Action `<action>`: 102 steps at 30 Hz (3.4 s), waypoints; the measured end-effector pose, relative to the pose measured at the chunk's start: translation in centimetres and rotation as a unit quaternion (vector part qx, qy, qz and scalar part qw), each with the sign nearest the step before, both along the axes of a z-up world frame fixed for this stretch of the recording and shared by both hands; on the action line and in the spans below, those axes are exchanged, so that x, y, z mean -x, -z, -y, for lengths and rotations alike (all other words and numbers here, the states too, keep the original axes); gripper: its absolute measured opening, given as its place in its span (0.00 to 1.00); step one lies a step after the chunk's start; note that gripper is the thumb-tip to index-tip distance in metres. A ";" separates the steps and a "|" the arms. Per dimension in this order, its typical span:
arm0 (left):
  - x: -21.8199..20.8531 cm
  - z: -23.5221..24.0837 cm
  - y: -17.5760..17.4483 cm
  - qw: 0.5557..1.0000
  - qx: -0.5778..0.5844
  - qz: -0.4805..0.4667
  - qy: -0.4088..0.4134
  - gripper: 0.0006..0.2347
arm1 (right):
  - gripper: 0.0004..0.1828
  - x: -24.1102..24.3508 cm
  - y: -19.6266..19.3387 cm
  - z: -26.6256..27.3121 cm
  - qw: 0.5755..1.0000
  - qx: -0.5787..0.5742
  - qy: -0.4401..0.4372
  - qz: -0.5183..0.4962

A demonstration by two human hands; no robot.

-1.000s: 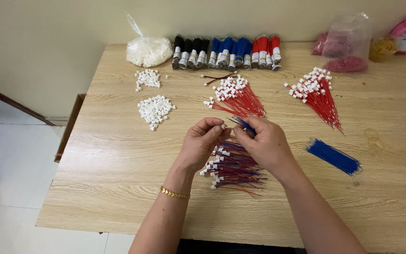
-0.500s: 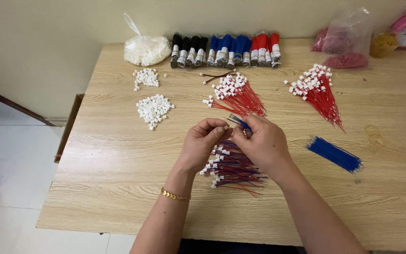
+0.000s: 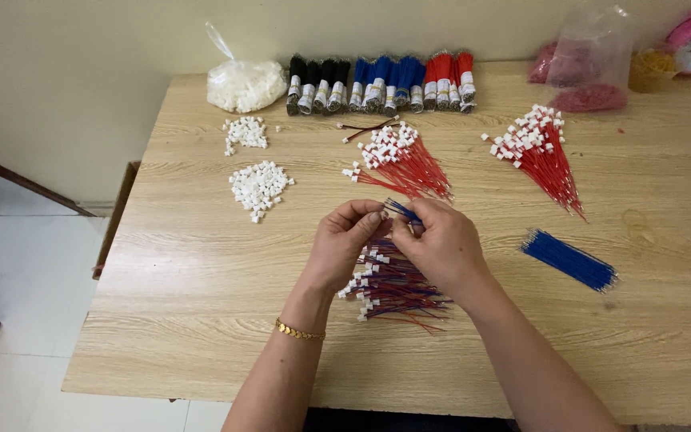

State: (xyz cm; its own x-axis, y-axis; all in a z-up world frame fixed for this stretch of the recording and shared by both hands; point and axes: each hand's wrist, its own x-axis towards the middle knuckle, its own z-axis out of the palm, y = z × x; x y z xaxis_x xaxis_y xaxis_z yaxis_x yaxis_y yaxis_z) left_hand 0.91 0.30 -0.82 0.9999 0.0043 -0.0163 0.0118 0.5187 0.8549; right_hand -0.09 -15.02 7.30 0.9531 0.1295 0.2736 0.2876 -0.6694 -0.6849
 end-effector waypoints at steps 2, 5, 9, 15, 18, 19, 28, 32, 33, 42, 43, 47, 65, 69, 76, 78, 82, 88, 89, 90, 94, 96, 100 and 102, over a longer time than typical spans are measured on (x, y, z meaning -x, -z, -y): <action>0.1 0.0 0.0 1.000 0.004 0.003 0.005 0.07 | 0.07 -0.5 0.8 0.2 1.000 -0.018 0.004 -0.003; 0.1 -0.1 0.4 1.000 0.013 0.002 0.008 0.08 | 0.06 -0.5 1.0 0.2 0.999 -0.048 0.010 -0.022; 0.0 0.0 0.6 1.000 -0.007 -0.002 0.007 0.07 | 0.05 -0.4 0.8 0.3 0.996 -0.065 0.010 -0.053; -0.3 0.3 1.5 1.000 -0.006 -0.003 0.004 0.07 | 0.06 -1.4 1.8 0.7 0.997 -0.052 0.005 -0.052; 0.0 0.3 0.4 1.000 -0.014 -0.004 0.003 0.06 | 0.05 -0.5 0.8 0.4 0.998 -0.018 0.028 -0.045; 0.0 0.3 0.5 1.000 -0.014 -0.004 0.002 0.06 | 0.05 -0.6 0.8 0.3 0.998 -0.019 0.028 -0.045; 0.3 0.7 0.8 0.998 -0.051 -0.023 -0.020 0.06 | 0.07 -1.0 2.2 0.3 0.996 -0.048 0.000 -0.076; 0.4 0.6 1.7 0.996 -0.082 -0.024 -0.024 0.07 | 0.10 -0.9 2.7 0.3 0.994 -0.046 -0.011 -0.097; 0.5 0.7 2.0 0.995 -0.091 -0.029 -0.025 0.07 | 0.10 -0.9 2.9 0.3 0.993 -0.046 -0.012 -0.106; 0.1 -1.7 -1.9 0.882 -0.469 -0.043 0.014 0.05 | 0.19 -2.6 3.0 4.7 0.984 -0.117 0.031 -0.131; -1.2 -2.2 0.0 0.882 -0.469 -0.044 0.015 0.05 | 0.19 -2.7 2.6 4.9 0.984 -0.117 0.032 -0.132; -6.1 -3.7 5.0 0.776 -0.621 0.057 -0.091 0.06 | 0.18 -3.2 2.3 4.6 0.982 -0.130 0.056 -0.126; -8.1 0.8 2.2 0.665 -0.671 0.327 -0.012 0.07 | 0.10 -5.4 7.8 5.5 0.956 -0.217 -0.020 -0.199; -8.0 2.5 3.2 0.588 -0.742 0.320 -0.022 0.08 | 0.10 -5.2 8.1 6.1 0.958 -0.203 0.004 -0.201; -9.4 3.3 6.4 0.604 -0.730 0.320 0.003 0.04 | 0.10 -4.4 6.6 7.1 0.964 -0.218 0.012 -0.154; -9.4 3.4 6.5 0.591 -0.737 0.328 -0.018 0.03 | 0.08 -3.7 4.8 6.4 0.966 -0.214 0.011 -0.144; -9.8 3.6 7.3 0.589 -0.734 0.336 -0.027 0.02 | 0.06 -3.1 3.6 5.6 0.963 -0.234 0.000 -0.132; -9.3 3.7 5.3 0.616 -0.709 0.344 -0.015 0.03 | 0.08 -3.4 4.5 5.9 0.963 -0.240 -0.006 -0.125; -8.9 3.7 4.6 0.620 -0.701 0.353 -0.023 0.04 | 0.08 -3.0 3.8 5.7 0.961 -0.247 0.000 -0.125; -8.5 3.7 4.0 0.624 -0.692 0.362 -0.031 0.05 | 0.07 -2.6 3.1 5.6 0.959 -0.254 0.006 -0.125; -7.0 2.8 1.6 0.682 -0.630 0.369 -0.023 0.05 | 0.07 -2.3 3.0 5.8 0.960 -0.255 0.016 -0.114; -5.0 0.8 -0.6 0.695 -0.635 0.336 -0.021 0.01 | 0.08 -2.7 3.2 6.4 0.967 -0.231 0.007 -0.103; -5.2 -2.7 0.3 0.702 -0.658 0.267 0.063 0.04 | 0.06 -2.8 3.3 5.4 0.958 -0.265 -0.013 -0.110; -4.3 -3.5 -1.8 0.709 -0.659 0.240 0.070 0.06 | 0.06 -2.5 2.9 4.6 0.958 -0.263 -0.021 -0.111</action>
